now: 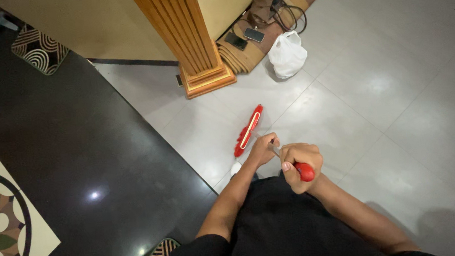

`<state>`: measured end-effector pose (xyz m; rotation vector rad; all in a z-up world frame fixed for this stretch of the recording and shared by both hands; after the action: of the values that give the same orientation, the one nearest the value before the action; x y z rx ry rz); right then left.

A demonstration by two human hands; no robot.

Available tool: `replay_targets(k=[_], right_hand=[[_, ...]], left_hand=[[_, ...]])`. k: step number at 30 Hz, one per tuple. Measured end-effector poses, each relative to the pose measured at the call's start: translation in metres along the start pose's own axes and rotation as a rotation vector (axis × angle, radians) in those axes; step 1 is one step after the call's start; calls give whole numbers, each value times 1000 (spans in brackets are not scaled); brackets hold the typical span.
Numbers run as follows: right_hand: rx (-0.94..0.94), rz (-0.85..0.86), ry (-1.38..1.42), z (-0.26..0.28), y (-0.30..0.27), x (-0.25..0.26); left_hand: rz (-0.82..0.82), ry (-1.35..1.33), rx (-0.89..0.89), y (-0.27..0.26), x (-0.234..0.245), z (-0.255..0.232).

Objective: The person sweeps the floor using a broom, moving the broom head across the tiles in various directions to gather dust and debris.

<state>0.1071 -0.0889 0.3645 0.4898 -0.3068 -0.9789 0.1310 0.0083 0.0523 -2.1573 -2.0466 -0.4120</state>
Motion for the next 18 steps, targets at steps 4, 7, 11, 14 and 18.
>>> replay_targets(k=[4, 7, 11, 14, 18], right_hand=[[28, 8, 3, -3, 2, -2], [50, 16, -47, -2, 2, -6], [20, 49, -33, -7, 3, -9], [10, 89, -36, -13, 2, -3], [103, 142, -14, -8, -6, 9]], left_hand=[[-33, -35, -57, -1, -1, 9], [-23, 21, -27, -1, 0, 16], [-18, -13, 21, -2, 7, 17], [-32, 4, 42, -3, 0, 22], [-182, -36, -31, -3, -8, 23]])
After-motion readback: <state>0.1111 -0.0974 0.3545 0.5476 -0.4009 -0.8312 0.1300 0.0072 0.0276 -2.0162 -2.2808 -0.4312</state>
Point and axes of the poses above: each hand's wrist, its own y-axis towards the middle knuckle, its own x-axis out of the back of the hand, z = x × y, the point moved 8 cm from there along y, towards the middle knuckle, and after that the axes turned 7 degrees about -x, right-handed, at the moved point
